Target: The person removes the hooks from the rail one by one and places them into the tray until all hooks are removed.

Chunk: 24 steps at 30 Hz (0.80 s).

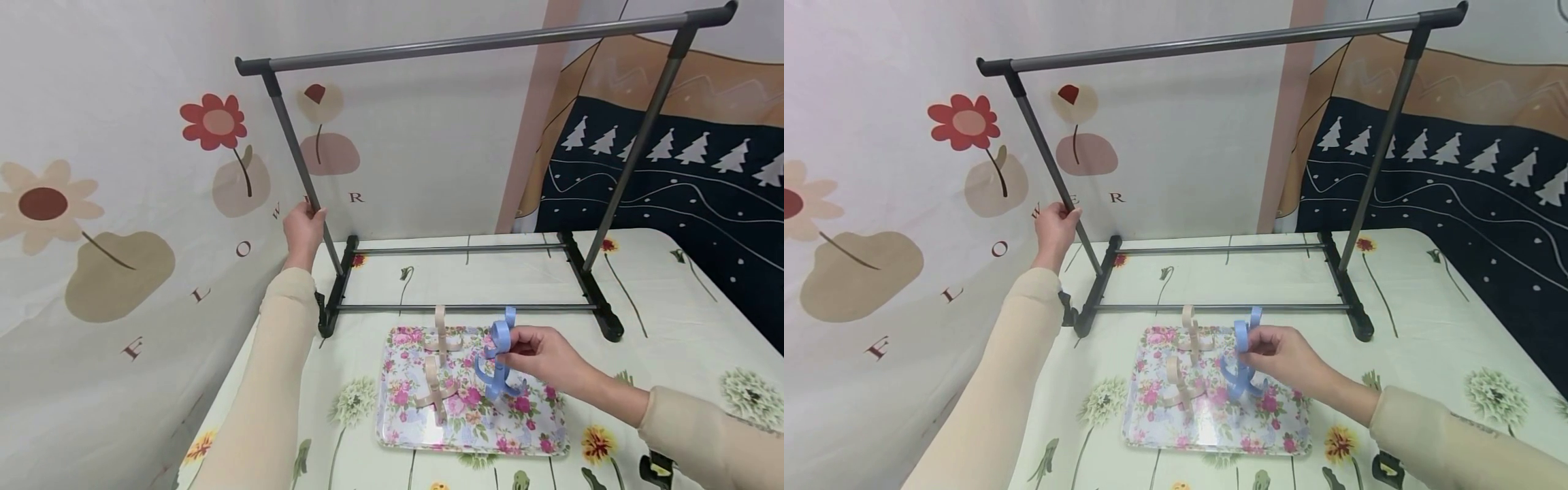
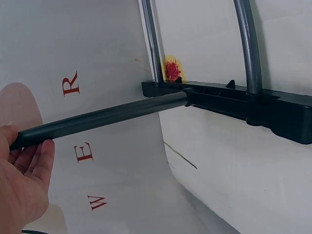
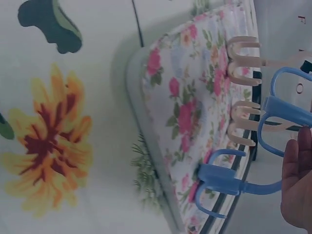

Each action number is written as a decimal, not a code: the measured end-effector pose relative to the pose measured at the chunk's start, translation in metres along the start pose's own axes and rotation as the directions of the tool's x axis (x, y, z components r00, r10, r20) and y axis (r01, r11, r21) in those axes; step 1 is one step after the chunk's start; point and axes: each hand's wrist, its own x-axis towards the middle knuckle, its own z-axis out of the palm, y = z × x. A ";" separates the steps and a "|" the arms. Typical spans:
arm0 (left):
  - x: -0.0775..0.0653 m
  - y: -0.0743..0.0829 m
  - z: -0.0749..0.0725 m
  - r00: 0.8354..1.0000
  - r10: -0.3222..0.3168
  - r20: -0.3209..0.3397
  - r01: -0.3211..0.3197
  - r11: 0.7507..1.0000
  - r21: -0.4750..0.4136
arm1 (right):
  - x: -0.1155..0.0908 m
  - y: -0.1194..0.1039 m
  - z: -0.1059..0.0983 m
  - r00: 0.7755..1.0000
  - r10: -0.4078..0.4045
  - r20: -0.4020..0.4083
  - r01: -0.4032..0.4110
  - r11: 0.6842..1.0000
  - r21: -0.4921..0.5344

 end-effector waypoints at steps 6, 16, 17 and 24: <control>0.000 -0.001 0.000 1.000 0.000 -0.002 0.000 1.000 0.001 | -0.001 0.014 0.006 1.000 -0.024 0.014 0.024 1.000 0.009; -0.002 0.000 -0.001 1.000 -0.006 -0.003 0.006 1.000 -0.005 | -0.001 0.028 0.010 1.000 0.024 0.006 -0.024 0.999 -0.025; -0.002 0.000 -0.001 1.000 -0.003 -0.004 0.003 1.000 -0.004 | -0.001 0.029 0.010 1.000 0.026 0.009 -0.026 0.999 -0.026; -0.003 0.001 -0.002 1.000 0.017 -0.009 -0.017 1.000 0.019 | -0.002 0.037 0.013 0.998 0.045 0.034 -0.044 0.998 -0.034</control>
